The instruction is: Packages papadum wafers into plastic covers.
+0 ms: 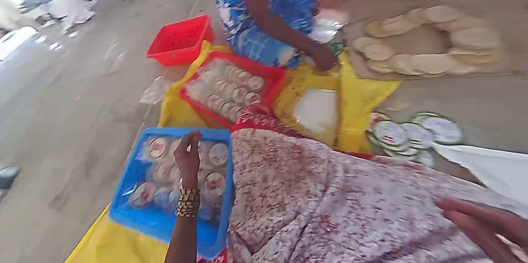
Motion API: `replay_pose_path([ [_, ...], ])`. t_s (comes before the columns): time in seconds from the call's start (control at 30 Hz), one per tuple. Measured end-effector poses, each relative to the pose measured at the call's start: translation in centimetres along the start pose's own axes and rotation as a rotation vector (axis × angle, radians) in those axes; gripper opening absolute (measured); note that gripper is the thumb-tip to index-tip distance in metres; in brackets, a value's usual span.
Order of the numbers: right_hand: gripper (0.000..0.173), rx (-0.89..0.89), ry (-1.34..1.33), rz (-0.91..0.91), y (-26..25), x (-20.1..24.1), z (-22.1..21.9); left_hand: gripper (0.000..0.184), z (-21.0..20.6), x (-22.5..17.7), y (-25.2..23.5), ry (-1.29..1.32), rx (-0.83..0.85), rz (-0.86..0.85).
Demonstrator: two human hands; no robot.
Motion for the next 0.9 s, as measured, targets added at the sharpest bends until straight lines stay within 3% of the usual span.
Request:
replay_pose_path([
  [0.07, 0.029, -0.104, 0.079, -0.025, -0.3, -1.3, -0.6, 0.022, -4.7, -4.4, 0.8, 0.203, 0.026, -0.035],
  [0.13, 0.034, -0.199, 0.163, -0.035, -0.6, -3.8, -1.6, 0.024, -10.2, -9.3, 2.5, 0.332, 0.174, -0.074],
  [0.27, 0.026, -0.149, 0.321, -0.166, -0.4, -9.5, -4.0, 0.029, -23.1, -16.9, 8.2, 0.329, 0.705, -0.171],
  [0.4, 0.026, -0.015, 0.482, -0.267, -0.1, -11.3, -5.6, 0.047, -33.8, -18.1, 14.8, 0.077, 1.151, -0.194],
  [0.5, 0.025, -0.058, 0.489, -0.204, 0.1, -11.4, -5.7, 0.068, -37.3, -16.1, 18.4, -0.228, 1.153, -0.229],
  [0.6, 0.025, -0.025, 0.474, -0.251, -0.1, -12.1, -5.6, 0.071, -38.9, -14.1, 19.8, -0.447, 1.048, -0.250],
  [0.8, 0.026, 0.005, 0.399, -0.278, -0.7, -12.3, -5.7, 0.033, -39.0, -14.5, 17.7, -0.499, 1.020, -0.239],
  [0.9, 0.026, 0.009, 0.368, -0.258, -0.9, -12.2, -5.5, 0.027, -39.7, -13.9, 17.4, -0.585, 0.992, -0.271],
])
Point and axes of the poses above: each hand's wrist, its own y-axis away from the middle knuckle, its own z-axis out of the back of the hand, x = y × z, the point moved 6 cm from there along -y, towards the middle knuckle, and after that the axes turned 15 degrees about -x, right-handed, at the moved point
